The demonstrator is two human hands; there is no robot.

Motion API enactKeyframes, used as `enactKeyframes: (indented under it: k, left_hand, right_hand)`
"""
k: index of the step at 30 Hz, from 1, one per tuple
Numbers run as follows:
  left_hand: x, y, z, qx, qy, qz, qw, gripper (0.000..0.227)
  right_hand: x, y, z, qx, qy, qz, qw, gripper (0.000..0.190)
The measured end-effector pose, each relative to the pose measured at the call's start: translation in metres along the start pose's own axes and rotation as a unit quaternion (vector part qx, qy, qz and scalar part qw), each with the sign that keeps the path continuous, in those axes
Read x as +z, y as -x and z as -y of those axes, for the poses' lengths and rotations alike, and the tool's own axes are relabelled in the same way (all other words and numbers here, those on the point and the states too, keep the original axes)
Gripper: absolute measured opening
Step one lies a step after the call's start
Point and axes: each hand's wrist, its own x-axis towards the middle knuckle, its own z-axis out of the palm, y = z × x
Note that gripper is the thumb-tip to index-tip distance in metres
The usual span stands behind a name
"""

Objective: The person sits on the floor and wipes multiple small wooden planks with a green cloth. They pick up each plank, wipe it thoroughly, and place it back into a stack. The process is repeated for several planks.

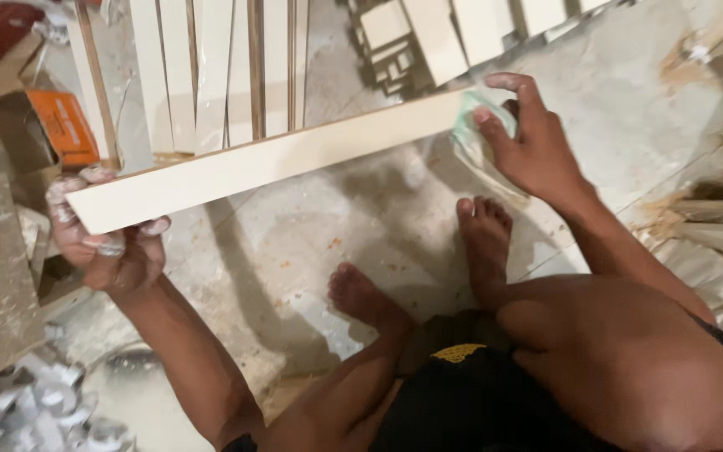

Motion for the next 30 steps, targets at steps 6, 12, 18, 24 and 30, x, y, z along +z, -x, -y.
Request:
enactKeyframes:
  k: [6,12,18,24,30]
  left_hand:
    - [0.075,-0.051,0.056,0.010,0.096,0.039,0.995,0.074]
    - [0.180,-0.086,0.141,-0.016,-0.063,0.055,0.996,0.054]
    - [0.233,-0.115,0.194,0.012,-0.347,0.142,0.927,0.072]
    - [0.238,-0.130,0.188,-0.089,-0.423,0.155,0.888,0.104]
    - [0.113,-0.096,0.141,-0.078,-0.490,0.045,0.867,0.063]
  right_hand:
    - [-0.073,-0.017,-0.046,-0.022,0.061,-0.084,0.994,0.060]
    - [-0.195,-0.099,-0.074,0.048,0.141,-0.069,0.986,0.074]
    - [-0.254,-0.171,-0.190,0.028,0.240,-0.086,0.967,0.095]
    - [-0.322,-0.214,-0.405,-0.243,0.551,-0.178,0.778,0.030]
    - [-0.223,-0.065,-0.161,0.064,0.419,-0.153,0.893,0.055]
